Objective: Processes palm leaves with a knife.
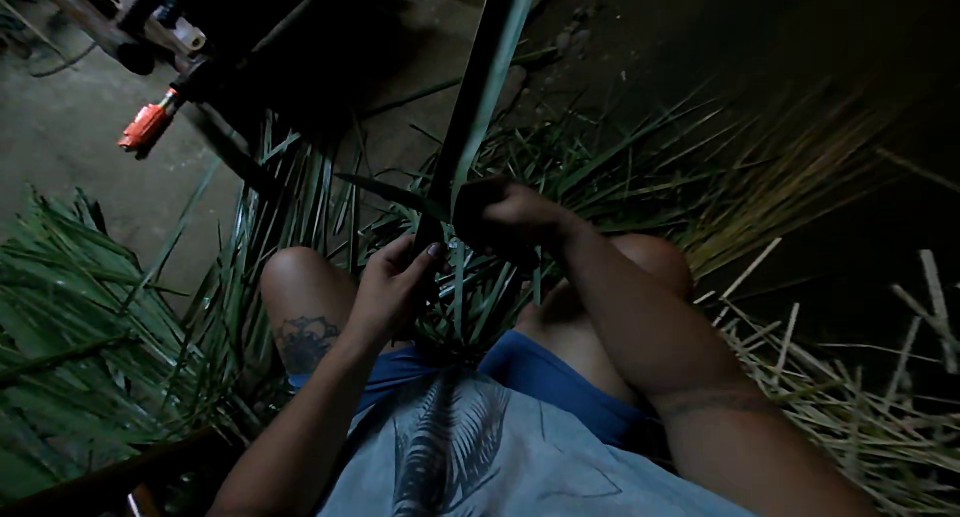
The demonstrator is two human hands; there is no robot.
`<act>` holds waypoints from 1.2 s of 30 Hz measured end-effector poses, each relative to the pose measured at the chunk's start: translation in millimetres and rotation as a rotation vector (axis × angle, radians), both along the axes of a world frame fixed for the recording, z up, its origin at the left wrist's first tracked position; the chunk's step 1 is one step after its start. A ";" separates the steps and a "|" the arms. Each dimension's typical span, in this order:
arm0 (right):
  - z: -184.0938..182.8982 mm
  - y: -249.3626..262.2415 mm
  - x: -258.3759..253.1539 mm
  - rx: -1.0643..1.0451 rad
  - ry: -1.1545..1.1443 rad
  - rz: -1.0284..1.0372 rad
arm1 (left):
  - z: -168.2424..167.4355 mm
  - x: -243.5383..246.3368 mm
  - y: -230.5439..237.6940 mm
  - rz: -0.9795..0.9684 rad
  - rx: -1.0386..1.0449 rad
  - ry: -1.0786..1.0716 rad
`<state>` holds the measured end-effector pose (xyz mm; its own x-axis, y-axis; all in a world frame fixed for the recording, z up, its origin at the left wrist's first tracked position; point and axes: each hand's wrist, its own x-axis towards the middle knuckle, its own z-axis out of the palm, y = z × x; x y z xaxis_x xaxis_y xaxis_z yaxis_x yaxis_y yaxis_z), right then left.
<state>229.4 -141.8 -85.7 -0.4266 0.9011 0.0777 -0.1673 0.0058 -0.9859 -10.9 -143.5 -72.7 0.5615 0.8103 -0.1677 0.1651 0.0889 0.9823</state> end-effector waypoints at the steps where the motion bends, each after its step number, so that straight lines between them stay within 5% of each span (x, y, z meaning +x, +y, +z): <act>1: -0.8 0.5 -0.3 0.015 0.005 -0.020 | 0.2 0.0 -0.5 -0.002 -0.005 0.000; 10: 3.5 0.4 9.8 -0.051 0.121 -0.309 | 1.0 -0.6 -4.6 -0.051 -0.010 0.042; 19: -0.2 7.6 15.1 -0.082 0.223 -0.376 | -4.2 -8.0 -6.9 -0.077 -0.070 0.036; 26: 1.3 7.7 14.1 -0.091 0.221 -0.390 | -14.5 -19.7 -9.7 -0.085 0.106 0.189; 36: -1.0 14.1 15.3 -0.166 0.252 -0.527 | -24.6 -62.8 -6.9 -0.186 -0.016 0.262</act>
